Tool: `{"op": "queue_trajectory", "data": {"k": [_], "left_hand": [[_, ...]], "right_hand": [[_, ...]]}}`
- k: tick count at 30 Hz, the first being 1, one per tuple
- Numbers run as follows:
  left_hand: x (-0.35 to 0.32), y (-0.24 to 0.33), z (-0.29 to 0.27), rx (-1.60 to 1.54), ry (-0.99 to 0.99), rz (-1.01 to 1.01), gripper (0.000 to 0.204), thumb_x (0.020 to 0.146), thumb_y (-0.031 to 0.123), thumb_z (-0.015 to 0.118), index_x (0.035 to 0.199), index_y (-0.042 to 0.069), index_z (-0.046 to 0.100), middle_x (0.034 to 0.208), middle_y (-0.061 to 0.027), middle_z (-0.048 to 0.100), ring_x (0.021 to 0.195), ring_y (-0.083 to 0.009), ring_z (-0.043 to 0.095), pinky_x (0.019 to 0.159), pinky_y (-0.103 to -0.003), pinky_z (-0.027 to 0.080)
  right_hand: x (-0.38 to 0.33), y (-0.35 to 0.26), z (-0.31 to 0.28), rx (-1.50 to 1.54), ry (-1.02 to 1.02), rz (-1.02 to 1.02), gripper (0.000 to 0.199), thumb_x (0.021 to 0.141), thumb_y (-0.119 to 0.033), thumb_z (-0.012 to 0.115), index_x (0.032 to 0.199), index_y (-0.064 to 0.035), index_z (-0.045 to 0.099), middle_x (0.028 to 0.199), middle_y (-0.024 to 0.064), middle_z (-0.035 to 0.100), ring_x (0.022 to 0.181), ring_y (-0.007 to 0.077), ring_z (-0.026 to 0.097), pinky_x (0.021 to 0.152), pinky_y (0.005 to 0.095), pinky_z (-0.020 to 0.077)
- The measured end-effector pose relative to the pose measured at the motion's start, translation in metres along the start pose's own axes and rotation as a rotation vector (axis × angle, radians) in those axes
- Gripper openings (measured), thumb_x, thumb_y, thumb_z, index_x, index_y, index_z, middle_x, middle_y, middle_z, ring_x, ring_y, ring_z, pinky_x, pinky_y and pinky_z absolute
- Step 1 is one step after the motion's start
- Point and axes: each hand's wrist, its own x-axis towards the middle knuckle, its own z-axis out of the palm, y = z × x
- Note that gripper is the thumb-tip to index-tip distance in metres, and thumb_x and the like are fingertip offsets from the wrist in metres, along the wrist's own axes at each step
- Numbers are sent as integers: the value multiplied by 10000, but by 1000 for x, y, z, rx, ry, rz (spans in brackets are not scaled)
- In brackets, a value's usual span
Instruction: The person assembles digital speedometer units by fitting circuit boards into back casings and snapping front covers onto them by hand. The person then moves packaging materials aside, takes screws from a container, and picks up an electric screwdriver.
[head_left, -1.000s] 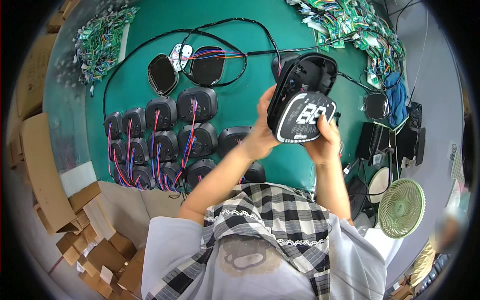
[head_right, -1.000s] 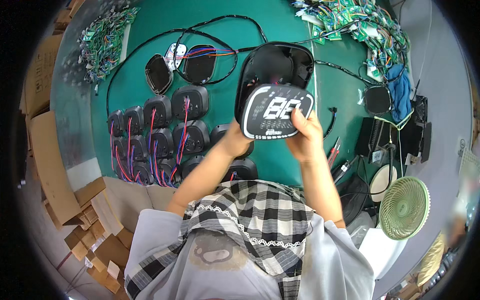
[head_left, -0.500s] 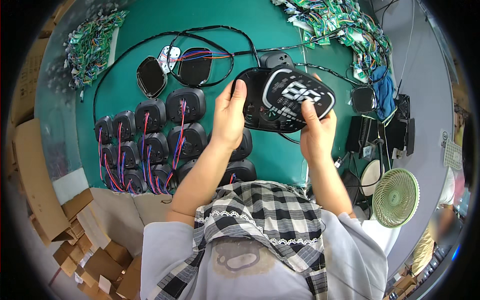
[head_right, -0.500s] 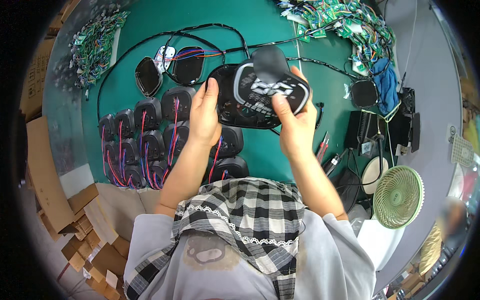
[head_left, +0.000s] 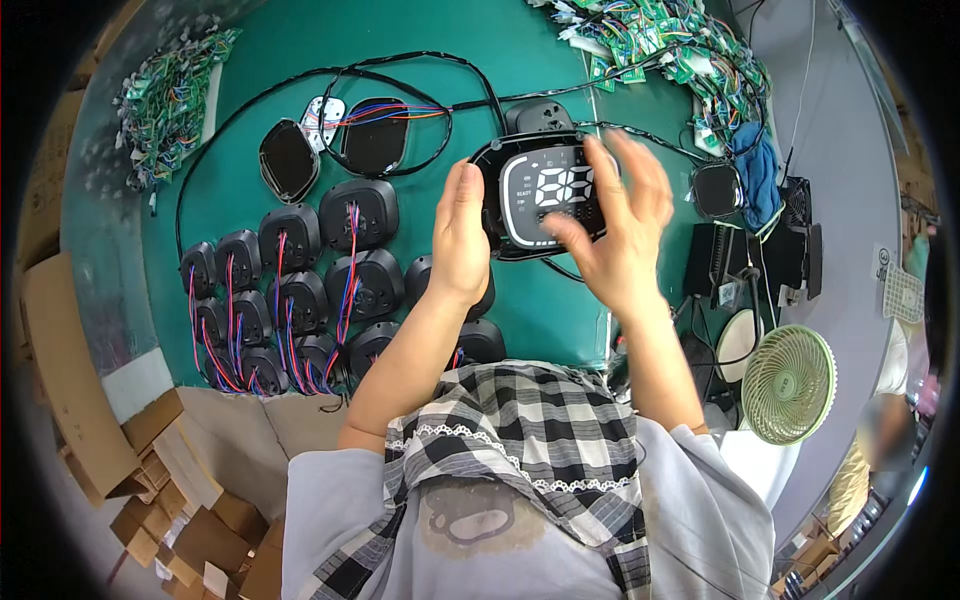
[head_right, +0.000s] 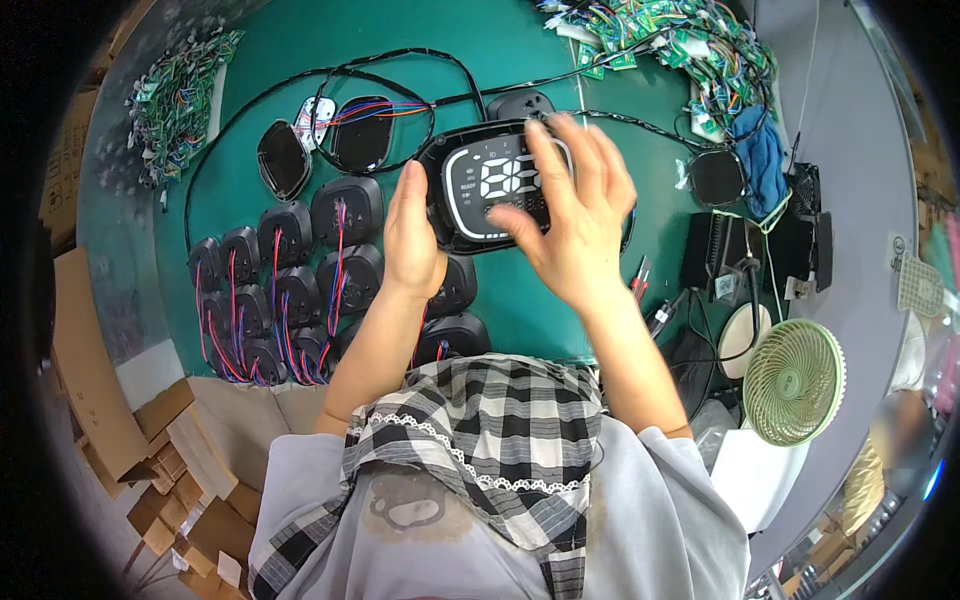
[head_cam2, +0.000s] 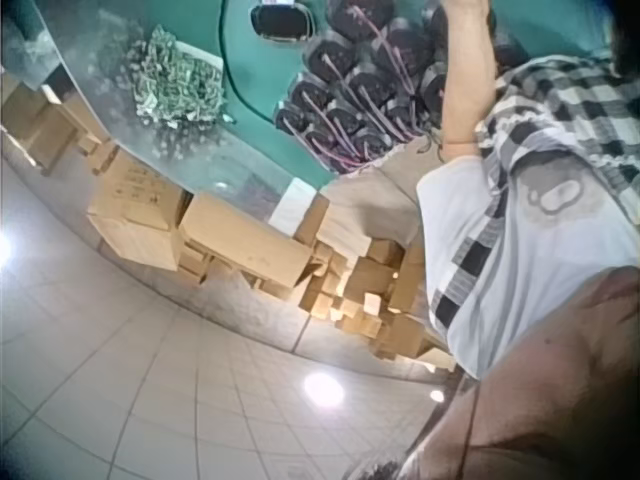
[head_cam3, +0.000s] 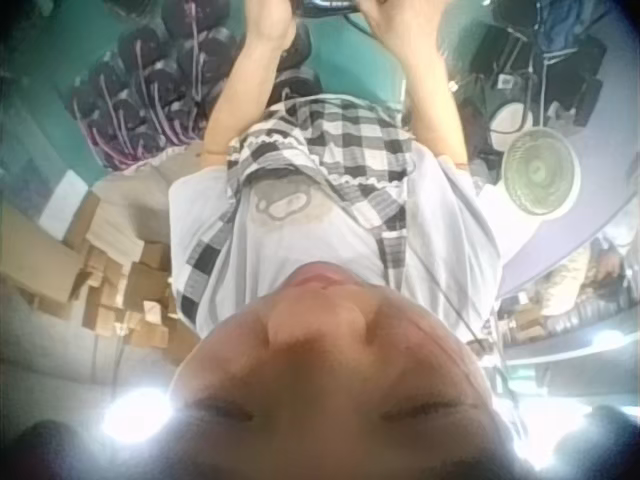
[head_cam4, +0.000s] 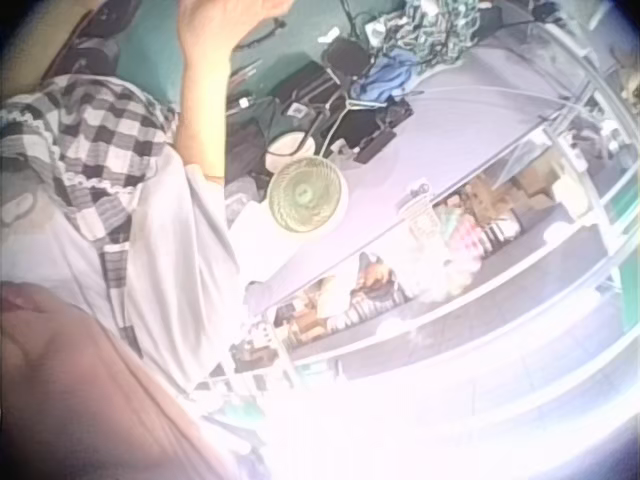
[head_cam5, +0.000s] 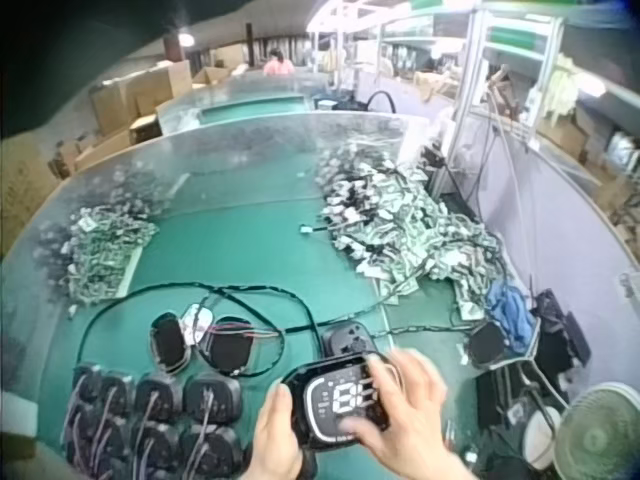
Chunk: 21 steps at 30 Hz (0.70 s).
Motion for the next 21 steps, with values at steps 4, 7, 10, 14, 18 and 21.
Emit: {"op": "queue_trajectory", "data": {"k": [4, 7, 10, 14, 18, 21], "left_hand": [[-3, 1, -11, 2, -50, -32, 412, 1018, 330, 341, 1102, -36, 512, 1086, -82, 560, 1028, -118, 512, 933, -257, 392], [-3, -3, -12, 31, -26, -21, 457, 1011, 354, 321, 1184, -22, 515, 1130, -129, 607, 992, -196, 620, 847, -330, 516], [-6, 1, -9, 9, -34, -87, 463, 1010, 361, 328, 1158, -23, 538, 1089, -124, 627, 963, -191, 632, 835, -324, 521], [-7, 2, -11, -48, -6, -146, 502, 1008, 391, 312, 1132, -30, 555, 1068, -126, 637, 932, -190, 644, 818, -320, 529], [-7, 5, -11, 12, -33, -109, 521, 1007, 406, 303, 1137, -34, 550, 1072, -131, 635, 940, -196, 643, 819, -317, 531], [-7, 1, -12, 26, -8, -85, 528, 1006, 411, 304, 1140, -38, 547, 1074, -134, 633, 942, -194, 643, 819, -316, 531]], "right_hand": [[3, 4, -8, 353, -177, -7, 1083, 488, -275, 862, 1412, -92, 327, 1413, 138, 319, 1307, 374, 290, 1085, 476, 268], [4, 5, -12, 491, -221, 40, 1067, 446, -133, 877, 1383, -92, 367, 1367, 129, 350, 1309, 379, 284, 1091, 476, 278], [4, 7, -9, 482, -154, -62, 1036, 441, -130, 875, 1359, -97, 398, 1343, 120, 367, 1310, 383, 282, 1087, 479, 283], [1, 0, -6, 440, -188, -8, 1044, 412, -166, 898, 1342, -103, 429, 1339, 106, 368, 1331, 379, 278, 1071, 477, 328], [0, 0, -5, 455, -157, -19, 1042, 413, -147, 899, 1343, -102, 430, 1339, 108, 366, 1325, 379, 290, 1070, 478, 333], [0, 1, 0, 542, -89, 1, 1016, 431, -125, 874, 1344, -103, 429, 1323, 110, 397, 1306, 362, 306, 1074, 459, 316]]}}
